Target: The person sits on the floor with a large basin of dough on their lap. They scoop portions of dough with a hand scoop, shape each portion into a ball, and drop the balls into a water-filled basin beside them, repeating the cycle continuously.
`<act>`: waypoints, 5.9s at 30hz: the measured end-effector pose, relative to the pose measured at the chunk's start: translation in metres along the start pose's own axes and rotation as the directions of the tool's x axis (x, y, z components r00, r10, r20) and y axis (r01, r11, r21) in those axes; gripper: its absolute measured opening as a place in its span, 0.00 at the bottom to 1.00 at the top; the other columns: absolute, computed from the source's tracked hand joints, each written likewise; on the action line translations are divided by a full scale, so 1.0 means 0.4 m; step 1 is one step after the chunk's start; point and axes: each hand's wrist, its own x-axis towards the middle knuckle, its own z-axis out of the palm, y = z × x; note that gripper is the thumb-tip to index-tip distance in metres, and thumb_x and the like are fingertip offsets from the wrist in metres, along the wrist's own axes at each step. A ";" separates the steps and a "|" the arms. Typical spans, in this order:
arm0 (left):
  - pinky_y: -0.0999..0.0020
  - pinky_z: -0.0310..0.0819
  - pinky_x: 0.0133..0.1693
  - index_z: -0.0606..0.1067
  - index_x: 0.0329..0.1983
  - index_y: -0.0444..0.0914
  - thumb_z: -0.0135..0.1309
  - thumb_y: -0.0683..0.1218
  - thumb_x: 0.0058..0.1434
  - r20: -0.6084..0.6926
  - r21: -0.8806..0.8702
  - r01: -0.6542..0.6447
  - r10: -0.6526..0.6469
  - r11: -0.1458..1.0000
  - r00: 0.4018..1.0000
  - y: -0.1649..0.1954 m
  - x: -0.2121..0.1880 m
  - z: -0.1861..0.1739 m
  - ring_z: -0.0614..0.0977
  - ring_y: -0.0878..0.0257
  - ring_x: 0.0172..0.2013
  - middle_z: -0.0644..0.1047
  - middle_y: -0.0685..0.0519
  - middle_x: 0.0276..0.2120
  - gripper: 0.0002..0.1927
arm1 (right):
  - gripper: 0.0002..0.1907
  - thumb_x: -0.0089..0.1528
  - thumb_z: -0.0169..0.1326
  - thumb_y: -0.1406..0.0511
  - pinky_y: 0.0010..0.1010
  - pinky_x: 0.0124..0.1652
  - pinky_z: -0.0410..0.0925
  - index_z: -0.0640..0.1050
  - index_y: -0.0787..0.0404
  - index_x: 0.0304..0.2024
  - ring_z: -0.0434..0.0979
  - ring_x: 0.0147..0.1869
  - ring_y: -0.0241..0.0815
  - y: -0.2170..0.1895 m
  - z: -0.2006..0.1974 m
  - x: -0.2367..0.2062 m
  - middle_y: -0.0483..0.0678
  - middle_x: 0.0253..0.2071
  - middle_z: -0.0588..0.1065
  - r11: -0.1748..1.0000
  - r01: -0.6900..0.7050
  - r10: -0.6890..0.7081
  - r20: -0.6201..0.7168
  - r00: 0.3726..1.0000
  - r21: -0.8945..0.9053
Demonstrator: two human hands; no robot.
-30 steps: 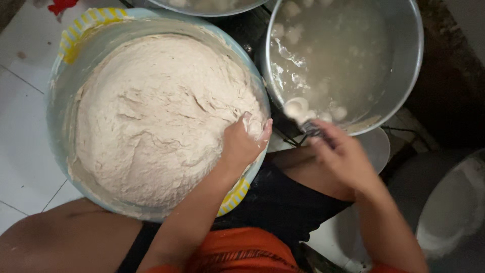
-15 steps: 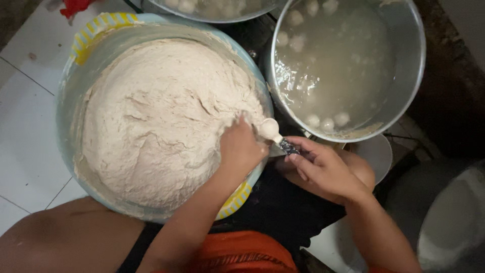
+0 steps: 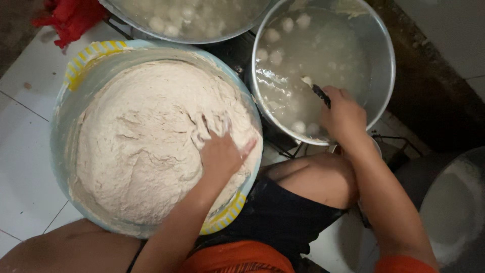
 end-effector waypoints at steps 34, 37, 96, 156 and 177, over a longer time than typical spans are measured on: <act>0.48 0.78 0.37 0.80 0.31 0.38 0.66 0.49 0.47 -0.257 -0.457 -0.227 0.116 0.860 0.959 0.068 0.039 0.038 0.83 0.41 0.34 0.81 0.41 0.29 0.13 | 0.24 0.65 0.51 0.66 0.24 0.31 0.68 0.73 0.57 0.65 0.71 0.31 0.30 -0.200 -0.069 -0.202 0.42 0.36 0.78 0.667 -0.336 -0.128 0.546 0.828 0.665; 0.44 0.76 0.38 0.81 0.36 0.35 0.65 0.55 0.44 -0.314 -0.316 -0.217 0.114 0.924 0.943 0.062 0.043 0.026 0.83 0.37 0.35 0.81 0.34 0.34 0.22 | 0.24 0.67 0.50 0.64 0.28 0.31 0.65 0.74 0.50 0.67 0.70 0.29 0.35 -0.156 -0.081 -0.182 0.49 0.27 0.73 0.759 -0.443 0.018 0.666 0.746 0.476; 0.50 0.78 0.45 0.74 0.51 0.33 0.66 0.55 0.47 0.018 -0.225 -0.040 0.046 0.974 0.999 0.065 0.051 0.003 0.84 0.41 0.41 0.82 0.37 0.37 0.31 | 0.26 0.66 0.50 0.69 0.23 0.24 0.65 0.69 0.58 0.68 0.69 0.26 0.29 -0.150 -0.008 -0.199 0.46 0.40 0.78 0.443 -0.519 -0.143 0.629 0.764 0.731; 0.51 0.76 0.32 0.76 0.30 0.33 0.67 0.49 0.57 -0.488 -0.594 -0.360 0.033 0.719 0.872 0.065 0.000 0.057 0.81 0.39 0.29 0.78 0.38 0.25 0.16 | 0.24 0.67 0.52 0.65 0.38 0.41 0.73 0.74 0.54 0.67 0.80 0.43 0.45 -0.079 -0.092 -0.167 0.57 0.46 0.80 0.757 -0.446 0.251 0.418 0.873 0.477; 0.46 0.76 0.40 0.82 0.39 0.29 0.69 0.64 0.47 -0.419 -0.227 -0.195 0.085 0.954 0.904 0.055 -0.011 0.059 0.81 0.32 0.38 0.76 0.20 0.44 0.34 | 0.28 0.65 0.53 0.65 0.25 0.37 0.71 0.70 0.57 0.69 0.76 0.37 0.33 -0.082 -0.083 -0.200 0.47 0.43 0.79 0.786 -0.179 0.011 0.277 0.961 0.592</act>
